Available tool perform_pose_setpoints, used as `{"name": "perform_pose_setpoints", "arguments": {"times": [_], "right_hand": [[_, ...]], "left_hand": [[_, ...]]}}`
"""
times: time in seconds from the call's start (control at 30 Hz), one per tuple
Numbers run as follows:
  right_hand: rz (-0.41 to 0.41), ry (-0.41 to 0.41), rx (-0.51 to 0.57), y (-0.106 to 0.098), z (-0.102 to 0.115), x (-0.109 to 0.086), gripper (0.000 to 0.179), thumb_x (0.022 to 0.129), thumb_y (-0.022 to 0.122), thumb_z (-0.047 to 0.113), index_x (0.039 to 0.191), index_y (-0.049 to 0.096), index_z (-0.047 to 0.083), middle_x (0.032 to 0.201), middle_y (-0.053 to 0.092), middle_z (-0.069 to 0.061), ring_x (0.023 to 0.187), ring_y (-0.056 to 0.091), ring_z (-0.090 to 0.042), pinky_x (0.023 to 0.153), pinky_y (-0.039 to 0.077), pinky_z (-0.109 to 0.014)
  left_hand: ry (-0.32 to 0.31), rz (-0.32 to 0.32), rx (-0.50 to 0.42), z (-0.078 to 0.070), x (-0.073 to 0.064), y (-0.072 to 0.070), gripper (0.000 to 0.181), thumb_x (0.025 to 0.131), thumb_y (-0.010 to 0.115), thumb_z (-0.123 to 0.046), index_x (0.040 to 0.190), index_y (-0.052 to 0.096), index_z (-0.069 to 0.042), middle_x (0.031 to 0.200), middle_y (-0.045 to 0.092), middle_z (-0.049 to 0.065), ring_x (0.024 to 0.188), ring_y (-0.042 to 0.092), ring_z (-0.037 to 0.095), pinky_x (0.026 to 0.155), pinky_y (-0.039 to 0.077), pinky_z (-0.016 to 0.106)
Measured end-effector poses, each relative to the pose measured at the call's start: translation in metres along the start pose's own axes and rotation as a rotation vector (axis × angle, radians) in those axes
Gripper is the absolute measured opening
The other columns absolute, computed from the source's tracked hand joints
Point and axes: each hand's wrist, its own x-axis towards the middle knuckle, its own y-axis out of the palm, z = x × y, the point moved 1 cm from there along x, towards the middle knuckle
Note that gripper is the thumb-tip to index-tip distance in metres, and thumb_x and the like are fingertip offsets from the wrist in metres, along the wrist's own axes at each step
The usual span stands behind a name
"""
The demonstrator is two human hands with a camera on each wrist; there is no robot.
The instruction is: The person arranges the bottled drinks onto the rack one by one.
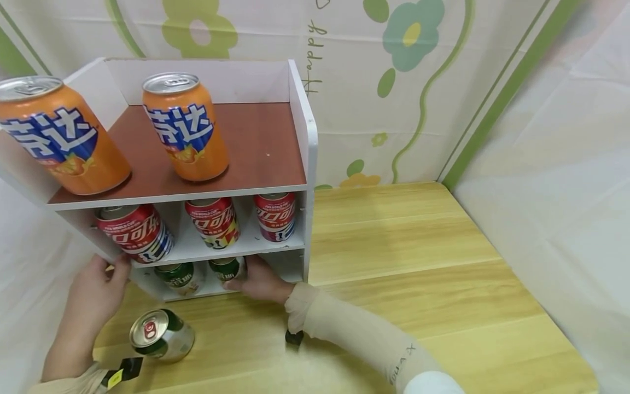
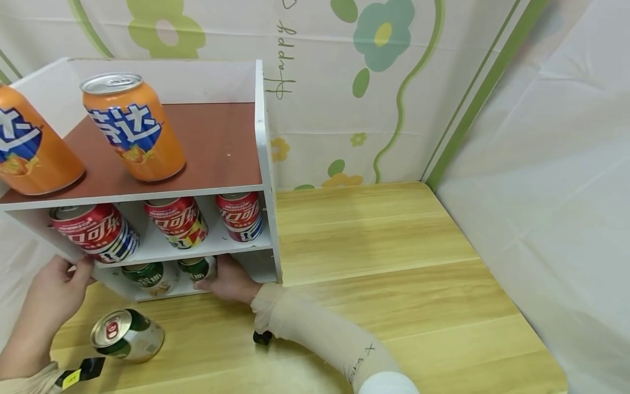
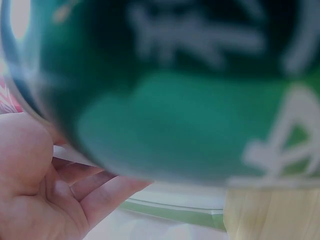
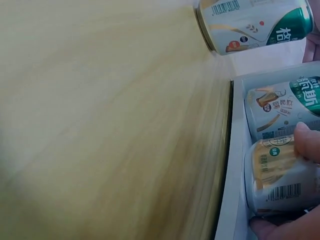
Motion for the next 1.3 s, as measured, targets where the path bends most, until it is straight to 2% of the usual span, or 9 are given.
{"name": "perform_pose_setpoints", "arguments": {"times": [0.13,0.2,0.27,0.37,0.53,0.63,0.93,1.17,1.3], "right_hand": [[0.016,0.003,-0.029,0.000,0.000,0.004,0.093,0.089,0.081,0.024,0.160,0.023,0.011,0.156,0.042,-0.009,0.142,0.041,-0.018,0.116,0.032,-0.026],[0.031,-0.006,-0.039,-0.001,0.000,0.006,0.094,0.089,0.081,0.022,0.160,0.021,0.011,0.159,0.039,-0.009,0.144,0.038,-0.018,0.116,0.030,-0.026],[0.046,-0.022,-0.049,-0.002,0.001,0.009,0.094,0.089,0.081,0.022,0.160,0.020,0.010,0.160,0.036,-0.009,0.146,0.036,-0.018,0.117,0.030,-0.026],[0.055,-0.030,-0.068,-0.003,0.001,0.012,0.093,0.089,0.081,0.022,0.160,0.021,0.012,0.160,0.035,-0.008,0.146,0.035,-0.017,0.117,0.029,-0.026],[0.047,-0.045,-0.071,-0.003,0.002,0.016,0.092,0.089,0.081,0.021,0.159,0.023,0.013,0.159,0.036,-0.006,0.145,0.036,-0.015,0.116,0.029,-0.025],[0.043,-0.053,-0.066,-0.003,0.001,0.017,0.093,0.088,0.081,0.020,0.160,0.022,0.013,0.159,0.036,-0.007,0.145,0.036,-0.016,0.116,0.029,-0.025],[0.017,-0.095,-0.053,-0.001,-0.005,0.016,0.098,0.086,0.083,0.018,0.160,0.018,0.014,0.160,0.035,-0.006,0.145,0.036,-0.015,0.116,0.029,-0.025],[-0.013,-0.158,-0.078,-0.009,-0.006,0.012,0.103,0.082,0.087,0.024,0.160,0.019,0.019,0.159,0.035,-0.001,0.144,0.035,-0.011,0.116,0.030,-0.026],[-0.027,-0.172,-0.087,-0.018,-0.002,0.007,0.105,0.083,0.086,0.030,0.161,0.017,0.023,0.162,0.030,0.003,0.147,0.029,-0.009,0.118,0.027,-0.029]], "left_hand": [[0.007,-0.002,-0.005,0.001,0.000,0.000,0.034,0.104,0.043,-0.017,0.120,0.055,0.011,0.102,0.064,0.038,0.075,0.052,0.003,0.053,0.040,0.019],[0.010,-0.002,-0.010,0.001,0.000,0.001,0.035,0.104,0.043,-0.017,0.120,0.055,0.012,0.102,0.064,0.039,0.074,0.058,0.011,0.053,0.040,0.020],[0.012,-0.002,-0.012,0.001,0.000,0.001,0.035,0.104,0.043,-0.017,0.121,0.055,0.012,0.103,0.063,0.040,0.075,0.064,0.024,0.054,0.040,0.020],[0.014,-0.005,-0.007,-0.001,0.001,0.000,0.034,0.104,0.043,-0.016,0.120,0.055,0.011,0.103,0.063,0.040,0.082,0.064,0.041,0.054,0.040,0.021],[0.011,-0.004,-0.006,-0.002,0.001,0.000,0.033,0.104,0.043,-0.016,0.118,0.056,0.010,0.102,0.064,0.038,0.075,0.055,0.010,0.053,0.041,0.021],[0.005,-0.001,-0.012,-0.002,0.001,-0.001,0.033,0.104,0.043,-0.017,0.119,0.056,0.010,0.102,0.064,0.038,0.075,0.050,0.001,0.053,0.040,0.021],[0.001,0.001,-0.012,-0.002,0.001,-0.001,0.033,0.104,0.043,-0.017,0.116,0.056,0.010,0.097,0.065,0.036,0.072,0.044,-0.010,0.053,0.040,0.021],[0.012,-0.001,-0.004,-0.002,0.001,-0.001,0.032,0.104,0.043,-0.017,0.115,0.056,0.010,0.094,0.066,0.034,0.072,0.052,0.004,0.053,0.040,0.024],[0.007,0.007,-0.006,-0.002,0.001,-0.001,0.034,0.104,0.042,-0.017,0.117,0.055,0.011,0.097,0.065,0.036,0.073,0.052,0.003,0.053,0.041,0.022]]}}
